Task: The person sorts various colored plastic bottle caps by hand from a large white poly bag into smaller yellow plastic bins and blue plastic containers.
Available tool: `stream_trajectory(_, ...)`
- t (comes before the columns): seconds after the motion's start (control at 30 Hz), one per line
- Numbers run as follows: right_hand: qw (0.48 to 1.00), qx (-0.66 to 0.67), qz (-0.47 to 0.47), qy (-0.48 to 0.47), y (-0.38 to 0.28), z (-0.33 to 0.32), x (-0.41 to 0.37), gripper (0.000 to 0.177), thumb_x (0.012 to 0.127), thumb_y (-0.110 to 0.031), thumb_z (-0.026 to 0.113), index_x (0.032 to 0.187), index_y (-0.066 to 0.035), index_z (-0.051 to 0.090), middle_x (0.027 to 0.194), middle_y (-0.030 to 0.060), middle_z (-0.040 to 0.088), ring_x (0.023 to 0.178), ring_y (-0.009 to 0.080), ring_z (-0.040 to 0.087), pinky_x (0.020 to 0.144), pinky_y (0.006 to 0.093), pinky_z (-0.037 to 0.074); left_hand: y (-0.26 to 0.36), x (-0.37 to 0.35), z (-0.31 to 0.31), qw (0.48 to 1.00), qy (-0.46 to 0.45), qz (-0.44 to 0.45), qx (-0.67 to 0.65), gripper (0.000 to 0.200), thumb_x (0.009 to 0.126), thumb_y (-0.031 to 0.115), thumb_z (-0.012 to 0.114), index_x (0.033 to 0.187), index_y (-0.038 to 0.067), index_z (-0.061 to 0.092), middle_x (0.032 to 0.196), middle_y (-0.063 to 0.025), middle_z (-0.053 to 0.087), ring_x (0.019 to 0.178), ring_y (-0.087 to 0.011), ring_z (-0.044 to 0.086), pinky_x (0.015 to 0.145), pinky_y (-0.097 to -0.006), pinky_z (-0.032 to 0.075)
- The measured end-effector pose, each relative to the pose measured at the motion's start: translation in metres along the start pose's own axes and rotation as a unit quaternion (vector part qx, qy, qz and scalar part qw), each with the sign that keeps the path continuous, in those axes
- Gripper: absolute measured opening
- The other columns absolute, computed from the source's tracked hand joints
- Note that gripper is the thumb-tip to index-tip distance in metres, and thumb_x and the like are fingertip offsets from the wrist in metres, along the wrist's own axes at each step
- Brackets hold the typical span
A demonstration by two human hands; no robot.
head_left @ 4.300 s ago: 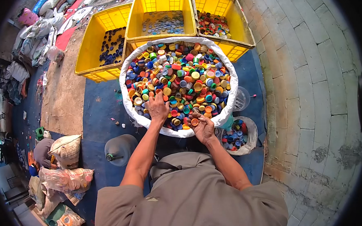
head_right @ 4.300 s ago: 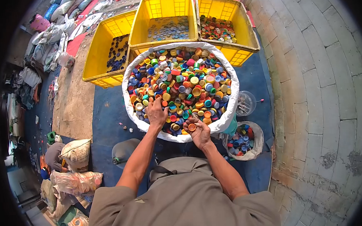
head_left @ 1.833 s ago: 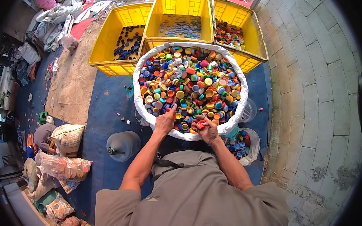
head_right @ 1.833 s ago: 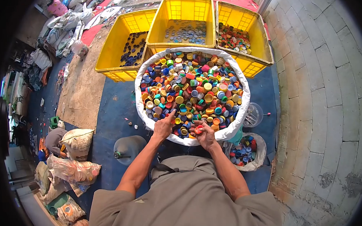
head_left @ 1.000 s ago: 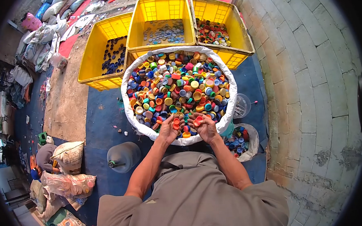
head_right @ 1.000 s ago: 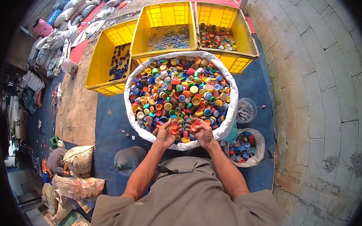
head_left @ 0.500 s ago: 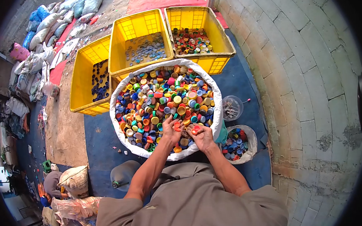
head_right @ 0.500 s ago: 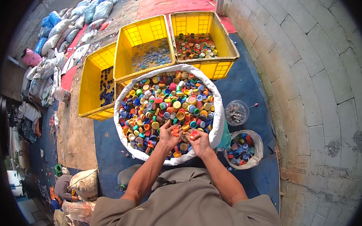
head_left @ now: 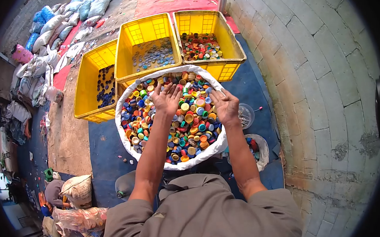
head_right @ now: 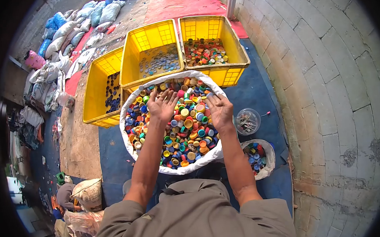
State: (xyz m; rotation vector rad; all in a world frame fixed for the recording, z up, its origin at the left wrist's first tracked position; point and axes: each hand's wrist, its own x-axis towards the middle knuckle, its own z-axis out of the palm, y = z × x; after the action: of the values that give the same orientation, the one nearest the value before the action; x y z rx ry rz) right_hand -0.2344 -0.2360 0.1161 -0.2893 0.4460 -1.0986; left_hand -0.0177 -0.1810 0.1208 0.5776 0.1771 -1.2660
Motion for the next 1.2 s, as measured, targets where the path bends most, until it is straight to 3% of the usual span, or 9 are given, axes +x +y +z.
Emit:
stream_trajectory(0.07, 0.994, -0.059, 0.018, 0.089, 0.018, -0.022, -0.031, 0.065, 0.075, 0.002, 0.041, 0.136, 0.013, 0.021, 0.144, 0.0317, 0.021, 0.136, 0.0446, 0.023, 0.112, 0.0506, 0.028, 0.005, -0.016, -0.054, 0.998, 0.055, 0.014, 0.024, 0.048, 0.092, 0.038, 0.052, 0.116, -0.003, 0.048, 0.118, -0.0170, 0.052, 0.110, -0.0304, 0.052, 0.100, -0.0447, 0.042)
stream_trajectory(0.13, 0.976, -0.165, -0.008, 0.144, 0.039, -0.049, -0.059, 0.050, 0.084, -0.006, 0.051, 0.130, 0.007, 0.035, 0.126, 0.0220, 0.048, 0.108, 0.0290, 0.056, 0.092, 0.0375, 0.047, 0.009, -0.035, -0.111, 0.992, 0.098, 0.026, 0.070, 0.035, 0.093, 0.040, 0.052, 0.093, 0.005, 0.058, 0.091, -0.0093, 0.063, 0.091, -0.0246, 0.058, 0.087, -0.0401, 0.048)
stream_trajectory(0.2, 0.931, -0.318, 0.000, 0.181, 0.057, -0.072, -0.084, 0.042, 0.084, -0.008, 0.057, 0.122, 0.005, 0.045, 0.109, 0.0142, 0.057, 0.093, 0.0186, 0.060, 0.080, 0.0296, 0.050, 0.010, -0.064, -0.142, 0.978, 0.180, 0.051, 0.087, 0.034, 0.092, 0.038, 0.055, 0.075, 0.008, 0.054, 0.083, -0.0076, 0.061, 0.080, -0.0222, 0.058, 0.078, -0.0397, 0.051)
stream_trajectory(0.27, 0.885, -0.433, -0.006, 0.170, 0.077, -0.092, -0.103, 0.035, 0.082, -0.007, 0.062, 0.114, 0.003, 0.051, 0.098, 0.0077, 0.060, 0.080, 0.0114, 0.058, 0.071, 0.0243, 0.050, 0.012, -0.089, -0.168, 0.978, 0.184, 0.057, 0.084, 0.037, 0.092, 0.038, 0.055, 0.066, 0.013, 0.047, 0.074, -0.0034, 0.061, 0.071, -0.0174, 0.058, 0.068, -0.0355, 0.050)
stream_trajectory(0.33, 0.843, -0.516, -0.011, 0.152, 0.092, -0.093, -0.119, 0.027, 0.079, -0.008, 0.067, 0.103, 0.002, 0.057, 0.076, -0.0009, 0.055, 0.067, 0.0052, 0.050, 0.060, 0.0203, 0.043, 0.012, -0.109, -0.181, 0.965, 0.226, 0.063, 0.118, 0.037, 0.092, 0.037, 0.056, 0.064, 0.014, 0.048, 0.071, -0.0022, 0.060, 0.061, -0.0138, 0.055, 0.058, -0.0313, 0.048)
stream_trajectory(0.4, 0.776, -0.619, -0.014, 0.116, 0.101, -0.097, -0.127, 0.024, 0.078, -0.007, 0.068, 0.099, 0.002, 0.059, 0.069, -0.0040, 0.049, 0.062, 0.0044, 0.045, 0.057, 0.0204, 0.039, 0.008, -0.122, -0.197, 0.955, 0.251, 0.064, 0.142, 0.036, 0.093, 0.036, 0.055, 0.065, 0.014, 0.050, 0.070, -0.0016, 0.060, 0.059, -0.0130, 0.054, 0.057, -0.0309, 0.047)
stream_trajectory(0.73, 0.704, -0.708, -0.023, 0.055, 0.131, -0.072, -0.108, 0.020, 0.075, -0.007, 0.065, 0.093, 0.001, 0.062, 0.058, -0.0022, 0.048, 0.053, 0.0064, 0.045, 0.054, 0.0242, 0.041, 0.001, -0.154, -0.220, 0.955, 0.264, 0.025, 0.135, 0.026, 0.093, 0.033, 0.055, 0.078, 0.012, 0.059, 0.074, -0.0006, 0.057, 0.063, -0.0131, 0.049, 0.059, -0.0302, 0.042)
stream_trajectory(1.0, 0.687, -0.726, -0.002, -0.039, 0.163, -0.073, -0.114, 0.021, 0.076, -0.009, 0.066, 0.094, 0.001, 0.061, 0.059, -0.0010, 0.051, 0.057, 0.0078, 0.050, 0.056, 0.0252, 0.044, 0.019, -0.167, -0.229, 0.953, 0.263, 0.077, 0.129, 0.017, 0.093, 0.026, 0.054, 0.095, 0.009, 0.056, 0.078, -0.0005, 0.057, 0.062, -0.0107, 0.049, 0.056, -0.0268, 0.043)
stream_trajectory(1.2, 0.582, -0.790, -0.114, -0.157, 0.192, -0.077, -0.108, 0.033, 0.073, -0.006, 0.068, 0.103, 0.000, 0.056, 0.080, 0.0147, 0.064, 0.078, 0.0314, 0.060, 0.074, 0.0406, 0.047, 0.026, -0.178, -0.233, 0.947, 0.278, 0.105, 0.124, 0.013, 0.092, 0.021, 0.056, 0.093, 0.007, 0.055, 0.076, -0.0026, 0.059, 0.056, -0.0083, 0.048, 0.048, -0.0235, 0.041)
